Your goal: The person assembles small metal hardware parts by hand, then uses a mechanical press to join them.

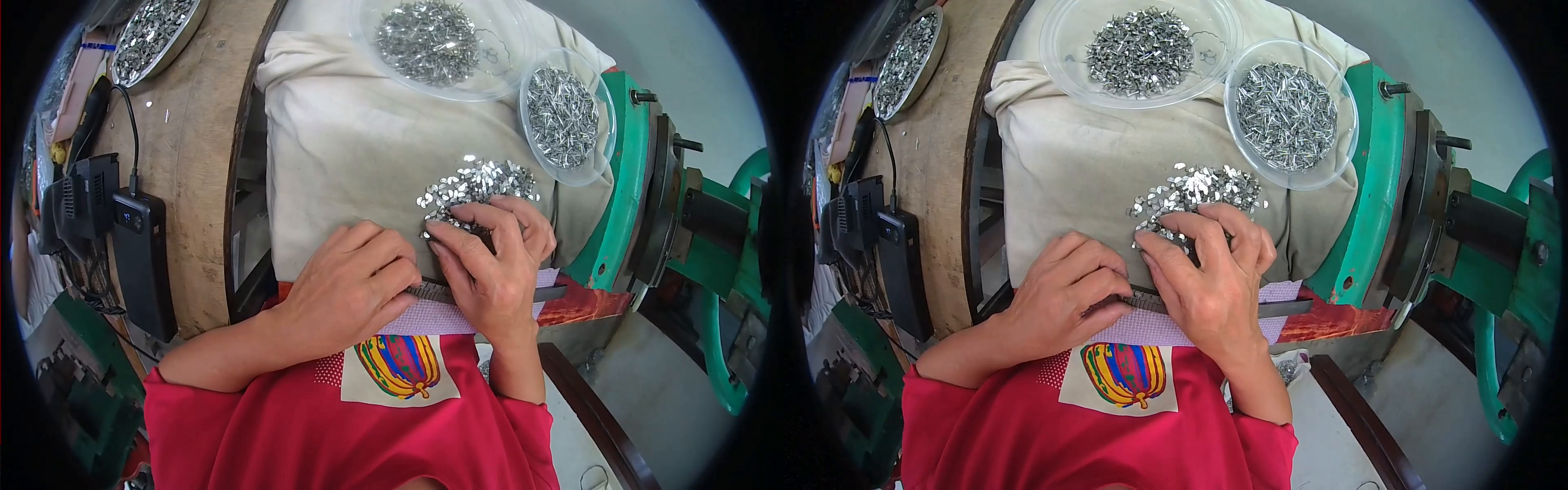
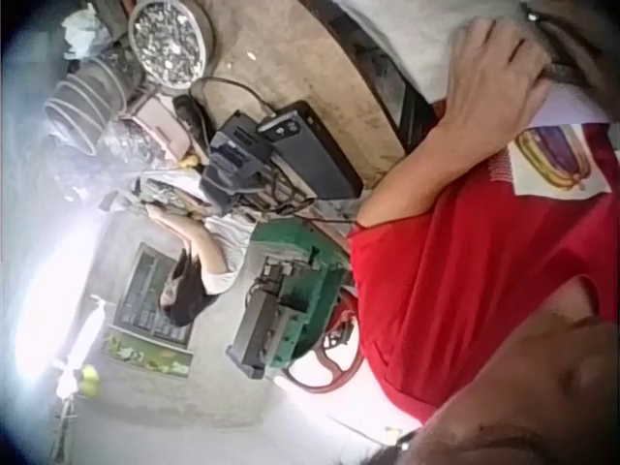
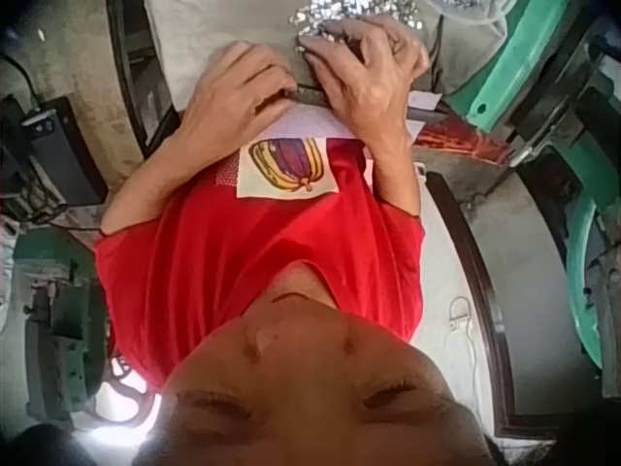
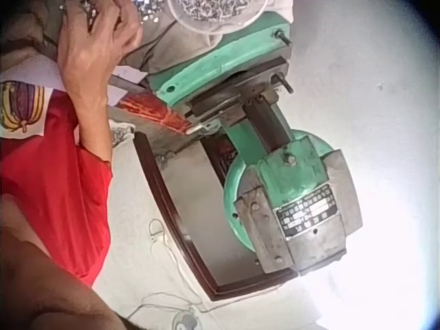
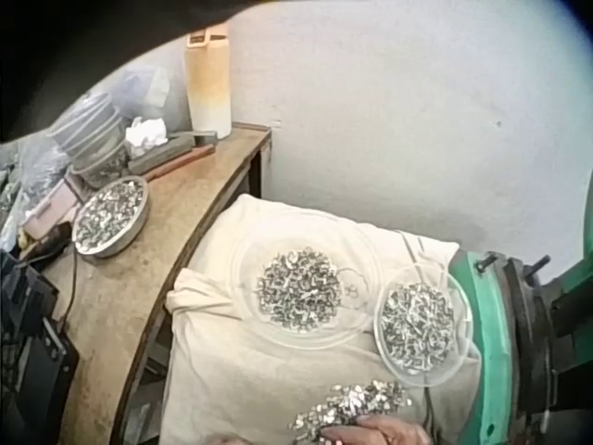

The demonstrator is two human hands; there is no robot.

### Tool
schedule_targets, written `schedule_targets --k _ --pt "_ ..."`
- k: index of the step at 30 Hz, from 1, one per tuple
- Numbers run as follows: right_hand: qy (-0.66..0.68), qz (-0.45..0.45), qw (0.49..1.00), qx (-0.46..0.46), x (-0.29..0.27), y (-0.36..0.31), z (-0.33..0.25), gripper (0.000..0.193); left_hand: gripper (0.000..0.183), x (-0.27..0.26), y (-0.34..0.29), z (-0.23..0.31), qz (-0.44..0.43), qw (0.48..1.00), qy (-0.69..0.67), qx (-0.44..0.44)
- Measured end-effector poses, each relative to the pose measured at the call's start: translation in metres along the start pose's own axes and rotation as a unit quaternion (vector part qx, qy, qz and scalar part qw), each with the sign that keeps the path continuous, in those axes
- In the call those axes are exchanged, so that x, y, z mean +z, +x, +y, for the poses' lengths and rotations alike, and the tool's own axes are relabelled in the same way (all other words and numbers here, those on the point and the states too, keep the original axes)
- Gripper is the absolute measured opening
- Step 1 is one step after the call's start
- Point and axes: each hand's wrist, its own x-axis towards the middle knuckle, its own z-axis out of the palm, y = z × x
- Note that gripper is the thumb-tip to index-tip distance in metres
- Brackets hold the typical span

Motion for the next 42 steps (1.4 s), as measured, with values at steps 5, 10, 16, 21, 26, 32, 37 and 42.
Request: schedule_targets --k 5,10,16,21,26,32,37,42 --pt "0.007 -0.004 1.000 -0.019 0.002 0.004 0.000 0.020 0.025 0.008 0.003 0.003 0.010 1.000 0.025 0.014" --pt "0.000 -0.010 1.000 -0.010 -0.002 0.002 -0.002 0.019 0.024 0.012 0.002 0.002 0.013 0.998 0.043 0.032" --pt "0.003 -0.007 1.000 0.007 -0.011 -0.012 0.004 0.018 0.030 0.003 0.003 0.004 0.000 0.999 0.032 0.024" --pt "0.006 0.024 1.000 0.019 -0.013 -0.018 0.011 0.022 0.026 -0.003 0.008 0.000 0.066 0.997 -0.011 -0.022" --pt "0.008 -0.007 0.999 -0.030 -0.008 -0.010 0.011 0.027 0.021 -0.002 0.012 -0.007 0.083 0.996 0.010 -0.036" --pt "-0.005 -0.026 0.999 -0.027 -0.010 -0.004 0.006 0.020 0.021 -0.001 0.014 -0.006 0.070 0.996 0.015 -0.060" --pt "0.008 0.017 1.000 -0.015 -0.010 -0.014 0.007 0.017 0.016 -0.006 0.018 -0.008 0.048 0.998 -0.009 -0.045" --pt "0.086 0.060 0.994 0.003 -0.012 -0.036 0.002 0.022 0.021 -0.013 0.022 -0.007 0.022 0.996 -0.030 -0.080"
